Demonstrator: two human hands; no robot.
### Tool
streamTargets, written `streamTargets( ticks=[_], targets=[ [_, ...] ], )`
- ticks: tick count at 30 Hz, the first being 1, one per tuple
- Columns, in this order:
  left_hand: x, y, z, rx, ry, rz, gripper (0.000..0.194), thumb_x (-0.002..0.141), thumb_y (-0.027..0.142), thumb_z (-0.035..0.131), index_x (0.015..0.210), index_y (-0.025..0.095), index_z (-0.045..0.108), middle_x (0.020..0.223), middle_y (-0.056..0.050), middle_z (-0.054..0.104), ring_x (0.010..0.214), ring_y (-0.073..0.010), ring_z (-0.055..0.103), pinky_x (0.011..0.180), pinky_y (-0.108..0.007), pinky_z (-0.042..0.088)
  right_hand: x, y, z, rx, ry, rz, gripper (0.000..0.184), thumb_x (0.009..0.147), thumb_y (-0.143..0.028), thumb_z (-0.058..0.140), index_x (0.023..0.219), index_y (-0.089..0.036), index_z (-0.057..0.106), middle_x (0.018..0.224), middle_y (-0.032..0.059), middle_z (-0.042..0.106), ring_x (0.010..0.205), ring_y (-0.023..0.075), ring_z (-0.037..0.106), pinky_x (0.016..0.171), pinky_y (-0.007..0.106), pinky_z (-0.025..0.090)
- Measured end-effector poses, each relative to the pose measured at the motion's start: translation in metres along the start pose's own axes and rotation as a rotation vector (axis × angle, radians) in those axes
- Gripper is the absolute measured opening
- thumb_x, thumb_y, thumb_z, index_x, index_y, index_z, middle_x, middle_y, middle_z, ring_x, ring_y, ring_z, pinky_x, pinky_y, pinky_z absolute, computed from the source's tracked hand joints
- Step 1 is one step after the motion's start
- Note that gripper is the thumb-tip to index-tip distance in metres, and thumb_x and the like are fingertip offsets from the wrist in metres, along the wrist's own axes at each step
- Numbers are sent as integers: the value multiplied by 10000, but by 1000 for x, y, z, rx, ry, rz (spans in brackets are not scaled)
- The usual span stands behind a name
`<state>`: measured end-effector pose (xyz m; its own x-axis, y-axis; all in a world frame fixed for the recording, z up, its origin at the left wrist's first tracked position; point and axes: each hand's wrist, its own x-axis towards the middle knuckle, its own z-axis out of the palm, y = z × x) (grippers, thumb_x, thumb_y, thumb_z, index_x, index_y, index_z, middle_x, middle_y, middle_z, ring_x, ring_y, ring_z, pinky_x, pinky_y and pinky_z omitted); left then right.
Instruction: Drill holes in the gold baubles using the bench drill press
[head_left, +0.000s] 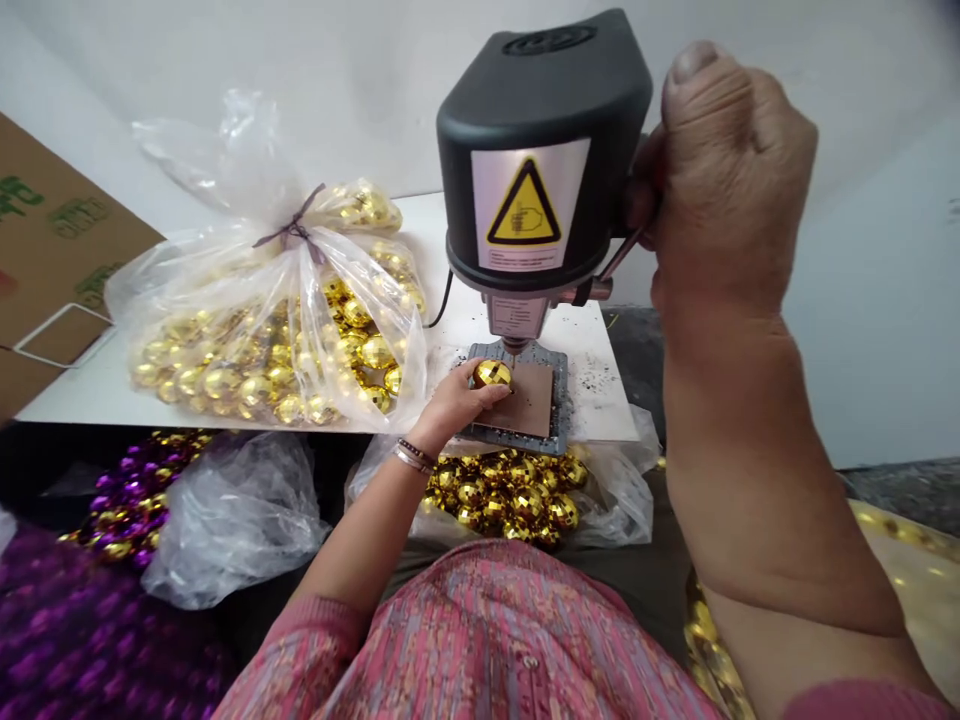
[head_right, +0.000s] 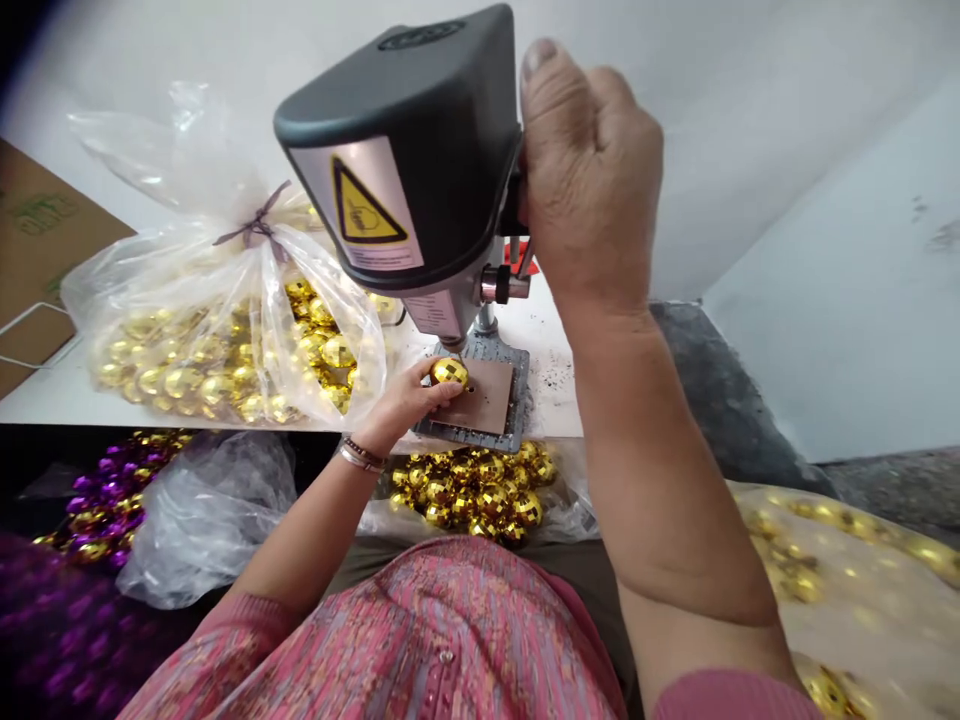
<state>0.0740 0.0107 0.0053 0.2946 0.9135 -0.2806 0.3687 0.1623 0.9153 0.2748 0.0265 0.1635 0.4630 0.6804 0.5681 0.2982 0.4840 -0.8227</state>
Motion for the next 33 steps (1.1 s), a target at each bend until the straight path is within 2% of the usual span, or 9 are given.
streamTargets(
  ticks=[4,8,13,17,23,30,33],
  targets=[
    [3,9,4,265,97,89,398,746,292,792,1104,164,672,908,-8,699,802,-164,620,731,-283,498,-3,-2,-1,-30,-7,24,356,1013,-405,495,776,-150,421,655,-43,427,600,18,421,557,147,330],
    [3,11,9,423,99,127,502,746,235,785,1220,160,638,1023,-41,725,912,-207,662,830,-324,524,-1,0,-2,-33,-18,30,340,1010,-396,515,791,-150,431,679,-37,434,639,14,441,566,131,344],
    [3,1,20,627,92,283,568,776,197,759,1324,203,607,1268,-92,710,1154,-279,667,1003,-408,526,1,6,0,-15,1,-33,324,1044,-371,435,818,-140,461,667,-30,434,699,31,476,584,135,369],
    [5,-11,23,625,104,357,646,794,183,767,1409,178,569,1433,-126,643,1302,-284,613,1115,-408,487,0,5,0,-4,-3,-14,279,1034,-356,471,852,-146,493,635,-43,425,640,39,468,624,168,419],
    [3,-15,23,525,79,355,568,903,310,705,1434,175,556,1407,-136,665,1253,-282,639,1088,-425,502,-1,5,-1,2,7,-19,286,1036,-361,457,840,-153,482,649,-41,425,655,34,477,653,170,440],
    [1,-7,27,448,89,234,543,845,345,753,1352,200,626,1161,-78,753,1012,-263,698,924,-385,542,-1,7,2,32,29,-71,329,1037,-356,450,774,-168,388,650,-44,402,646,29,457,610,152,396],
    [1,-8,27,434,85,213,526,835,362,754,1329,227,635,1112,-53,756,987,-261,697,900,-372,536,-15,2,0,61,14,-155,335,1025,-334,480,763,-196,322,639,-49,381,587,43,422,607,194,375]
  ],
)
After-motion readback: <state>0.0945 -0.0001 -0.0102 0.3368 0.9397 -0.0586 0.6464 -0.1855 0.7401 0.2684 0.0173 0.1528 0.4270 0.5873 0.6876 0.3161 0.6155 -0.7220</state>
